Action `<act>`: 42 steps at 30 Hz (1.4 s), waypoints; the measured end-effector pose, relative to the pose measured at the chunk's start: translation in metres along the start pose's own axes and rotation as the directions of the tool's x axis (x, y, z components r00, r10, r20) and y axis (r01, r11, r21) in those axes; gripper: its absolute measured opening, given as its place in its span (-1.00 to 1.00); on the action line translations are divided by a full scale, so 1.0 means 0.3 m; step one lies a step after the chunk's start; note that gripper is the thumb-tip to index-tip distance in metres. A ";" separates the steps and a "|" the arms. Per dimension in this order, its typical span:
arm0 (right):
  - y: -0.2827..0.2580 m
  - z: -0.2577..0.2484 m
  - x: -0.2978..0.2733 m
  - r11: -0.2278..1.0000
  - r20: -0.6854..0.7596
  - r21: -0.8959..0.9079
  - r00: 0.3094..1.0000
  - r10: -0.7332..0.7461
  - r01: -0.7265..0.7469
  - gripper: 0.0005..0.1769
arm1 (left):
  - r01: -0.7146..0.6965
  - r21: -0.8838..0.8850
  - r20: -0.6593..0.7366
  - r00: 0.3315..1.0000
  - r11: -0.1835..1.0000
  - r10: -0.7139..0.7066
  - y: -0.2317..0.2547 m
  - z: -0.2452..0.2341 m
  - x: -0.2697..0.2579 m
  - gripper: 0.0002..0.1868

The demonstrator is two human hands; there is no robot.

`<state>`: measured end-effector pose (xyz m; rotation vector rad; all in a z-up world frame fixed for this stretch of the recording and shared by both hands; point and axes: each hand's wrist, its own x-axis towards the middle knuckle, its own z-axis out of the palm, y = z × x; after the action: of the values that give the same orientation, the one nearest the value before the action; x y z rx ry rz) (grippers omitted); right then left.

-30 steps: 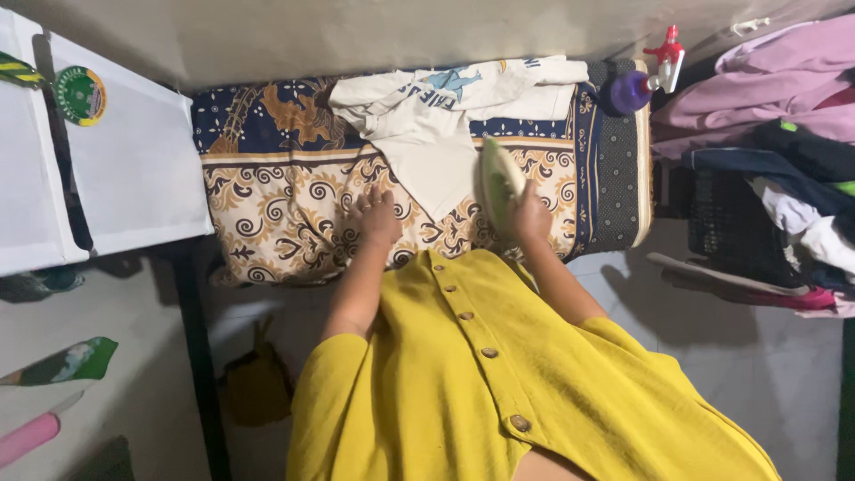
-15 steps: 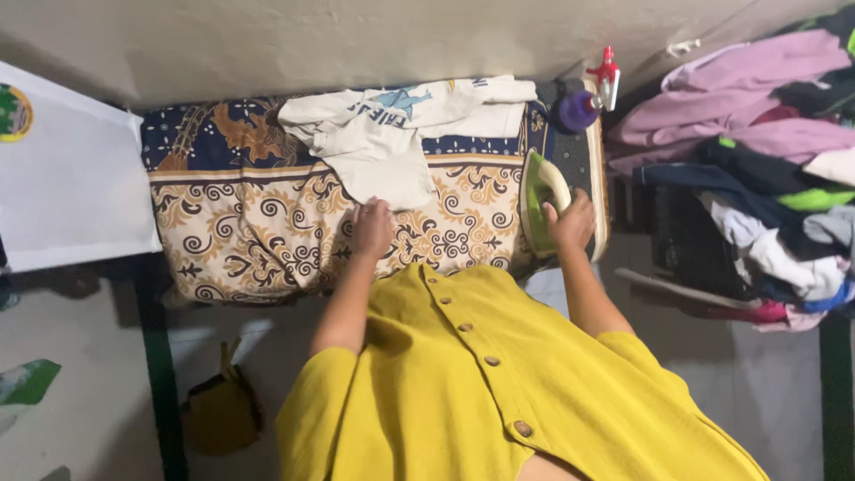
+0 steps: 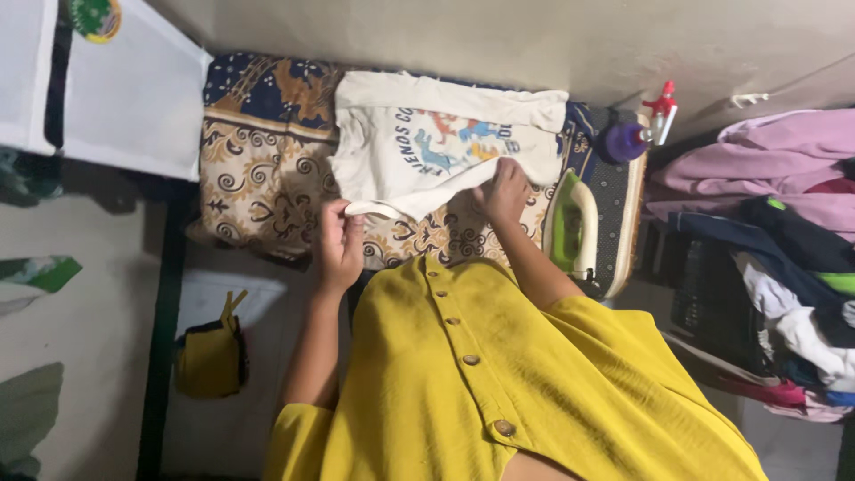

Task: The person irons a white graphic t-shirt on a patterned surface, folding and smoothing the garment between passes of the iron.

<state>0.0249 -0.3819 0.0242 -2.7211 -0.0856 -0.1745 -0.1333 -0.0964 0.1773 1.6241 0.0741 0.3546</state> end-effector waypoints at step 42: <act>0.278 -0.126 0.030 0.238 0.322 0.759 0.666 0.672 -0.607 -0.56 | 0.210 0.348 -0.081 0.978 0.913 -0.194 -0.364 -0.259 1.021 -0.52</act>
<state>0.0367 -0.4731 0.0267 -1.5552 0.8007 0.0319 0.1540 0.0679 0.1295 1.9467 0.3565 0.2245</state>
